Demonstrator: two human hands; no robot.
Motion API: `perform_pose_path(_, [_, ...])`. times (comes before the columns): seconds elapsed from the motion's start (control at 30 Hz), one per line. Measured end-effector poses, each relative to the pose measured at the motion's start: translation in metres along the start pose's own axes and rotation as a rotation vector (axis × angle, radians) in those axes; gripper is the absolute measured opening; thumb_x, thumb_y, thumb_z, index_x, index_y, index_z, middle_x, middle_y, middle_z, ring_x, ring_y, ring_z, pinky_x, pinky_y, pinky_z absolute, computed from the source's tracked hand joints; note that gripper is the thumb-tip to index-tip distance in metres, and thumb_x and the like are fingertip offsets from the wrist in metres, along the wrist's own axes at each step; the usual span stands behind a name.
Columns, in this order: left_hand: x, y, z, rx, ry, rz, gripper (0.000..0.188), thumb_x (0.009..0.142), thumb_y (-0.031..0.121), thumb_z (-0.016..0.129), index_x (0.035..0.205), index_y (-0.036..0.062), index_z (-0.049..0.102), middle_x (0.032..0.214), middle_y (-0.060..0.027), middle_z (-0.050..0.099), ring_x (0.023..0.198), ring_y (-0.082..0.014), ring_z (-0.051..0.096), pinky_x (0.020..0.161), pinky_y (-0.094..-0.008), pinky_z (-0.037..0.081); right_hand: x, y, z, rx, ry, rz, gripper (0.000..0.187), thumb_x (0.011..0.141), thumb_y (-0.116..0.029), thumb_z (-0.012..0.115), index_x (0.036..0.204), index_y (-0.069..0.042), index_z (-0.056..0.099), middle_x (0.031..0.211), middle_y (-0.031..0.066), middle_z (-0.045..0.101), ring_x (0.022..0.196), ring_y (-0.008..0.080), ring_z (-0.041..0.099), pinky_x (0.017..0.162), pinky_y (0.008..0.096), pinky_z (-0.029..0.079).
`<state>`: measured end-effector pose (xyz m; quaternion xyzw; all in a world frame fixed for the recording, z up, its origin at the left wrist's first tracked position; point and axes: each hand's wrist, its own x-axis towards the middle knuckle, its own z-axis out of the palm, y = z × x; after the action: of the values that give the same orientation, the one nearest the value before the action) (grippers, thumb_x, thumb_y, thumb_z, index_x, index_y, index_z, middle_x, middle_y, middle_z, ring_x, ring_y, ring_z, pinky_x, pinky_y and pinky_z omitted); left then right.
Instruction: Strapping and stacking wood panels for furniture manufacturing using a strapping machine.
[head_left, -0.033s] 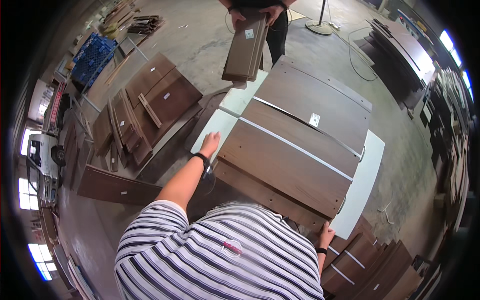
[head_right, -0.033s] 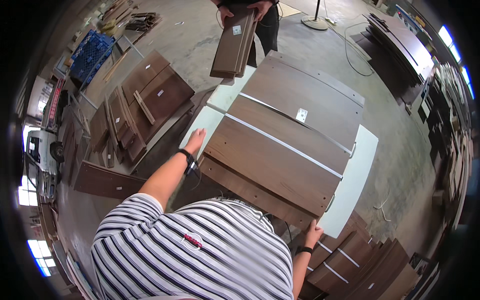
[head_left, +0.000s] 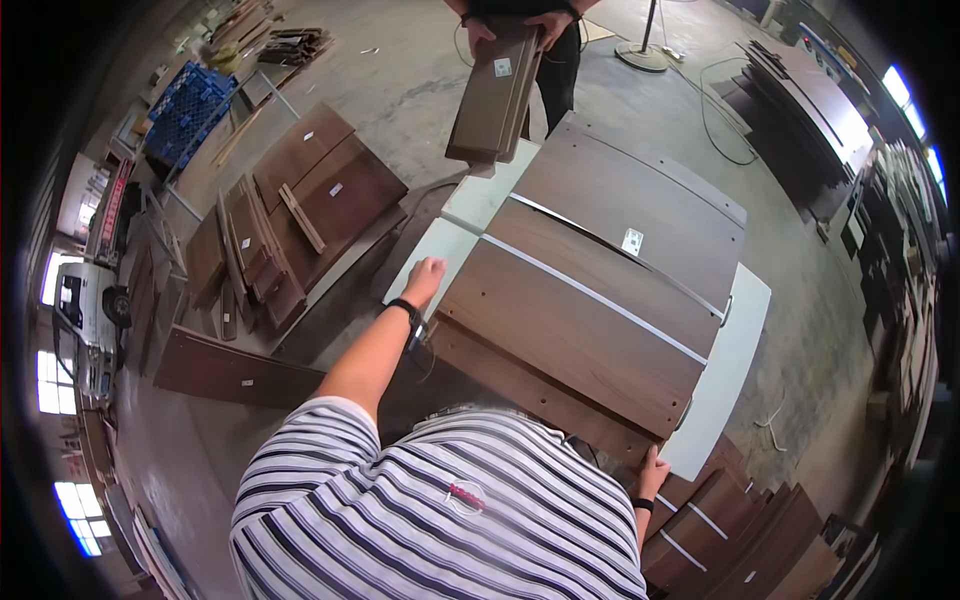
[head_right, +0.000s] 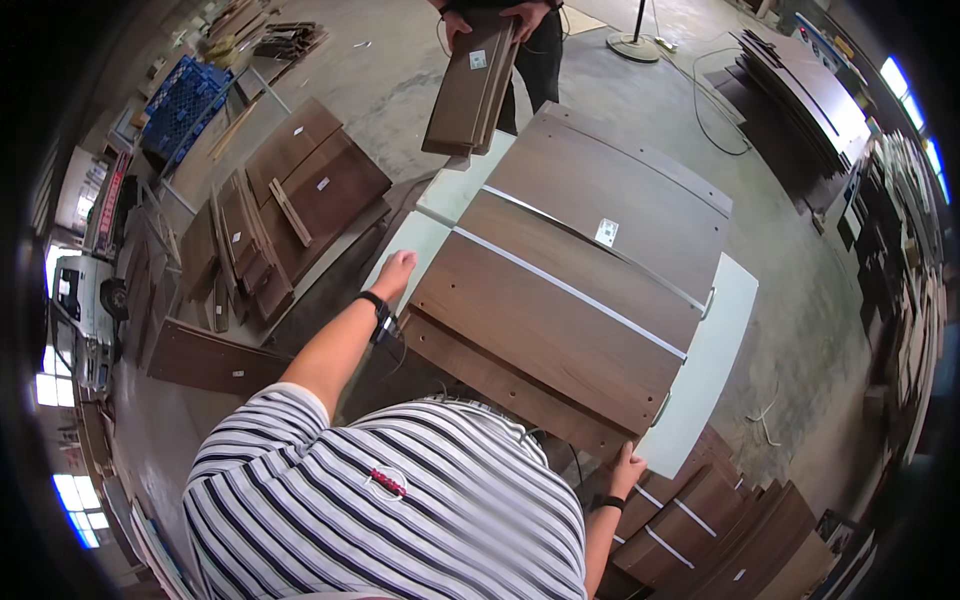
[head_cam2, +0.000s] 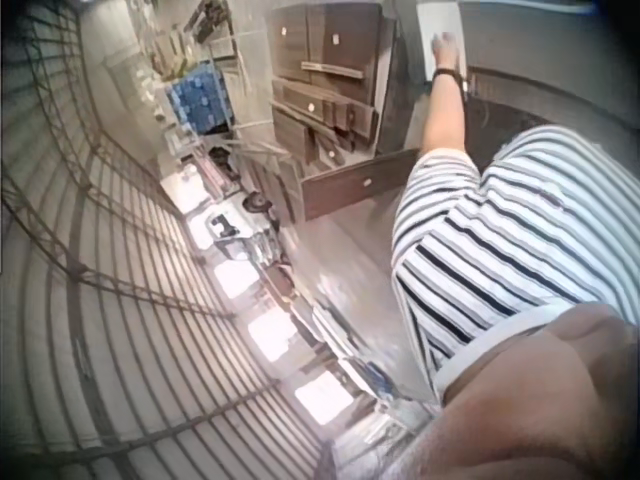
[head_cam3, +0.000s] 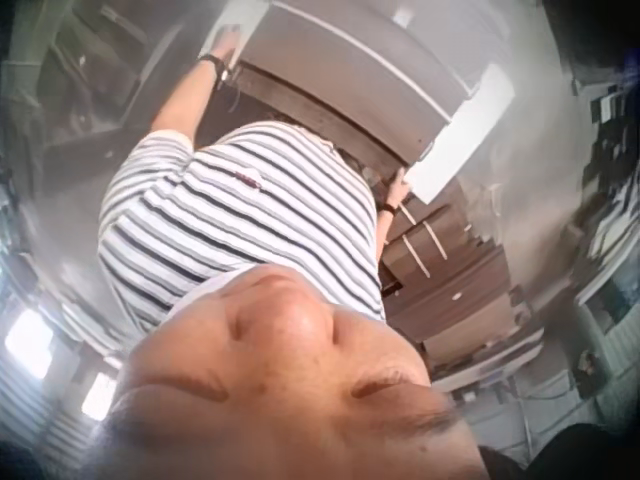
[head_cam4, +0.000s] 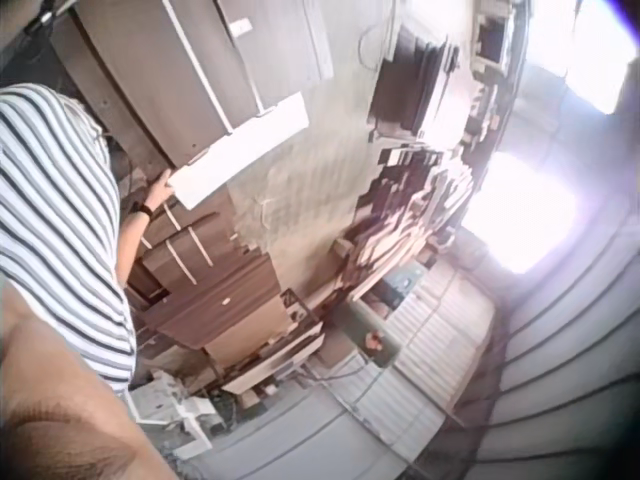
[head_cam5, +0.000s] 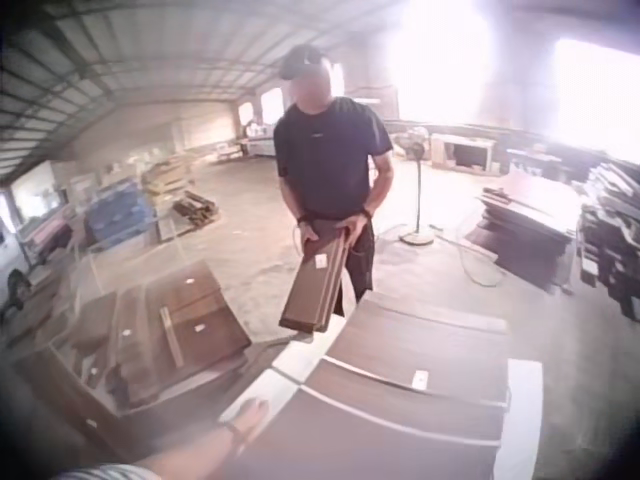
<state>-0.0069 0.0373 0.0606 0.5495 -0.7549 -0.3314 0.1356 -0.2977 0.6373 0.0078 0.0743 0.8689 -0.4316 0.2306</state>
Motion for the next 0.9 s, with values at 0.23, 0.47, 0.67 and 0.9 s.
perform_pose_path(0.23, [-0.015,0.025,0.024,-0.350,-0.243,-0.076,0.031,0.087,0.027,0.059,0.096,-0.0024,0.060,0.089,-0.0136,0.063,0.081,-0.0211,0.059,0.074,-0.0326,0.047,-0.024,-0.021,0.008,0.287,0.038,0.027,0.048,0.082,-0.047,0.065,0.074,-0.008,0.038,0.060,0.0046,0.047,0.049,0.0158,0.048,0.041,0.0328,0.044])
perform_pose_path(0.47, [-0.021,0.022,0.021,-0.584,-0.236,-0.193,0.023,0.090,0.024,0.059,0.095,0.0012,0.059,0.084,-0.0016,0.059,0.077,-0.0092,0.052,0.070,-0.0258,0.044,-0.034,-0.050,0.002,0.173,-0.051,-0.082,0.054,0.083,-0.046,0.064,0.055,-0.010,0.034,0.048,0.0016,0.042,0.037,0.0125,0.039,0.036,0.0278,0.036])
perform_pose_path(0.67, [-0.024,0.022,0.023,-0.592,-0.203,-0.193,0.021,0.090,0.023,0.060,0.093,0.0019,0.059,0.082,-0.0009,0.058,0.075,-0.0089,0.051,0.069,-0.0253,0.044,-0.030,-0.039,0.010,0.331,0.062,0.079,0.059,0.086,-0.042,0.061,0.045,-0.012,0.032,0.044,0.0005,0.041,0.036,0.0116,0.036,0.035,0.0275,0.027])
perform_pose_path(0.9, [-0.023,0.021,0.028,-0.581,-0.128,-0.179,0.031,0.088,0.030,0.060,0.093,-0.0013,0.058,0.081,-0.0076,0.059,0.076,-0.0130,0.052,0.069,-0.0287,0.044,-0.028,-0.036,-0.001,0.234,-0.129,0.069,0.042,0.087,-0.044,0.059,0.075,-0.003,0.055,0.063,0.0054,0.055,0.048,0.0159,0.050,0.045,0.0310,0.042])
